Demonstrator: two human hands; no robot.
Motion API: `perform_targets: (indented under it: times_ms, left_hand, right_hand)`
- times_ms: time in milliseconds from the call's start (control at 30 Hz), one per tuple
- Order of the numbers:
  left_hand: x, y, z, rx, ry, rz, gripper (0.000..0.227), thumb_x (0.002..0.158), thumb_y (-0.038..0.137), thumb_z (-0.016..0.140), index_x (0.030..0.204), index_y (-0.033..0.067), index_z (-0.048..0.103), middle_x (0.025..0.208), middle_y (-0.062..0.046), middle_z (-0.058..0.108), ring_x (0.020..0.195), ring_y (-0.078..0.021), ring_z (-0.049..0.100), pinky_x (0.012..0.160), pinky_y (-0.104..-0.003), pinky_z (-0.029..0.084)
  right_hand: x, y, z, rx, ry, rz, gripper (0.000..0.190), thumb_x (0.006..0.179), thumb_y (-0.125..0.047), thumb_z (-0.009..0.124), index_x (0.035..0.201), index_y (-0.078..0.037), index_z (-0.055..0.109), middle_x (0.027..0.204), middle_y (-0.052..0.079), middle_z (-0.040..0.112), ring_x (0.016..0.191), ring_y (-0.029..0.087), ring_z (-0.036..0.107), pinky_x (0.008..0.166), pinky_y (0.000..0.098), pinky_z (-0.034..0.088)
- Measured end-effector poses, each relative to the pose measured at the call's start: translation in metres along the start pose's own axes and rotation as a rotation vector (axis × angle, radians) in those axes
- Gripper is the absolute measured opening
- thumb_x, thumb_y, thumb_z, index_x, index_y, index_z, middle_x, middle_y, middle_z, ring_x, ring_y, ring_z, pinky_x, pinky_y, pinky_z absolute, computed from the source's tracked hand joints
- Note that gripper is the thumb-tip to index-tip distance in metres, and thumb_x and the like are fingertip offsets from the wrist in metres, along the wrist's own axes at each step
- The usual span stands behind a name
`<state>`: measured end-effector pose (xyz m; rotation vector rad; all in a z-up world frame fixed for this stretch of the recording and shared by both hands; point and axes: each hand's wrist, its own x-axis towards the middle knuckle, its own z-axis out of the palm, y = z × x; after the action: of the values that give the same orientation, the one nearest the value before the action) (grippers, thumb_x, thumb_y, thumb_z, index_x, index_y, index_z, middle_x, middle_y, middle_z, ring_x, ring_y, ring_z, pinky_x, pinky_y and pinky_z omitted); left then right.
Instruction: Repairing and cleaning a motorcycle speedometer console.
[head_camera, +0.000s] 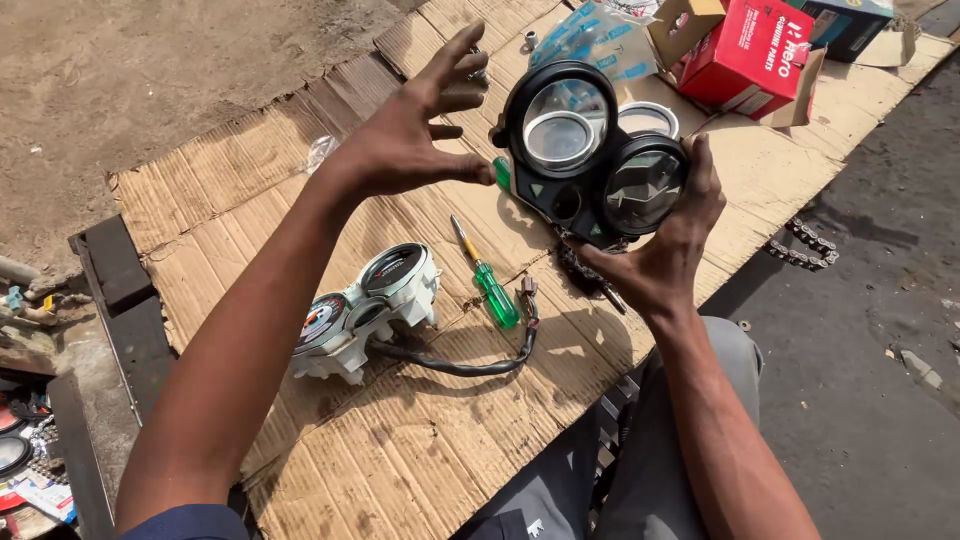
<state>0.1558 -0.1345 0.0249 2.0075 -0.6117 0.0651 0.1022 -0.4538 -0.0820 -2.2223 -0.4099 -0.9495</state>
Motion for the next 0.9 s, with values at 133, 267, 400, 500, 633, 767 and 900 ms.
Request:
perform_targets:
  times_ms: [133, 267, 400, 500, 633, 767, 900]
  left_hand:
    - [-0.017, 0.017, 0.044, 0.522, -0.055, 0.330, 0.147, 0.057, 0.038, 0.103, 0.164, 0.0129, 0.006, 0.169, -0.020, 0.026, 0.150, -0.0425, 0.036, 0.119, -0.054, 0.039]
    - [-0.030, 0.002, 0.049, 0.692, 0.050, 0.282, 0.151, 0.054, 0.033, 0.105, 0.164, 0.0120, 0.005, 0.169, -0.019, 0.024, 0.150, -0.0427, 0.037, 0.115, -0.052, 0.042]
    - [-0.040, 0.013, 0.049, 0.669, 0.119, 0.256, 0.156, 0.049, 0.041, 0.106, 0.164, 0.0119, 0.005, 0.169, -0.018, 0.021, 0.140, -0.0360, 0.048, 0.113, -0.042, 0.053]
    - [-0.044, 0.015, 0.047, 0.701, 0.171, 0.324, 0.160, 0.045, 0.049, 0.107, 0.163, 0.0113, 0.007, 0.167, -0.018, 0.022, 0.146, -0.0370, 0.043, 0.114, -0.042, 0.052]
    - [-0.048, 0.018, 0.042, 0.764, 0.229, 0.418, 0.162, 0.042, 0.058, 0.108, 0.163, 0.0086, 0.011, 0.163, -0.017, 0.027, 0.153, -0.0391, 0.036, 0.124, -0.050, 0.040]
    - [-0.053, 0.023, 0.042, 0.706, 0.247, 0.420, 0.156, 0.045, 0.061, 0.106, 0.161, 0.0023, 0.019, 0.161, -0.020, 0.034, 0.152, -0.0397, 0.040, 0.127, -0.050, 0.041]
    - [-0.062, 0.028, 0.048, 0.467, 0.260, 0.049, 0.136, 0.053, 0.074, 0.091, 0.148, -0.0078, 0.039, 0.137, -0.023, 0.056, 0.132, -0.0369, 0.059, 0.112, -0.046, 0.051]
  right_hand:
    - [-0.006, 0.002, 0.001, 0.109, -0.036, -0.023, 0.151, 0.058, -0.035, 0.105, 0.168, -0.005, 0.005, 0.166, 0.021, 0.031, 0.153, 0.035, 0.032, 0.132, 0.0476, 0.033]
    - [-0.010, 0.006, 0.012, 0.246, 0.021, -0.117, 0.156, 0.064, -0.041, 0.109, 0.164, -0.012, -0.006, 0.165, 0.022, 0.018, 0.158, 0.036, 0.020, 0.141, 0.0492, 0.030]
    - [-0.015, -0.003, 0.016, 0.286, 0.074, -0.151, 0.160, 0.061, -0.049, 0.106, 0.170, -0.020, -0.007, 0.169, 0.018, 0.019, 0.159, 0.034, 0.027, 0.134, 0.0467, 0.036]
    - [-0.015, -0.009, 0.014, 0.367, 0.089, -0.177, 0.161, 0.058, -0.053, 0.103, 0.170, -0.023, -0.008, 0.169, 0.016, 0.021, 0.157, 0.033, 0.035, 0.131, 0.0445, 0.043]
    - [-0.012, -0.009, 0.009, 0.450, 0.061, -0.215, 0.157, 0.063, -0.050, 0.104, 0.165, -0.024, -0.013, 0.170, 0.016, 0.023, 0.158, 0.031, 0.037, 0.132, 0.0431, 0.045]
    - [-0.009, -0.005, 0.005, 0.581, 0.061, -0.223, 0.158, 0.059, -0.037, 0.103, 0.170, -0.028, -0.010, 0.169, 0.014, 0.023, 0.156, 0.030, 0.038, 0.132, 0.0459, 0.042]
    - [-0.009, 0.001, 0.006, 0.973, -0.002, -0.002, 0.132, 0.074, -0.023, 0.099, 0.168, -0.016, 0.007, 0.160, 0.018, 0.045, 0.146, 0.028, 0.051, 0.127, 0.0424, 0.045]
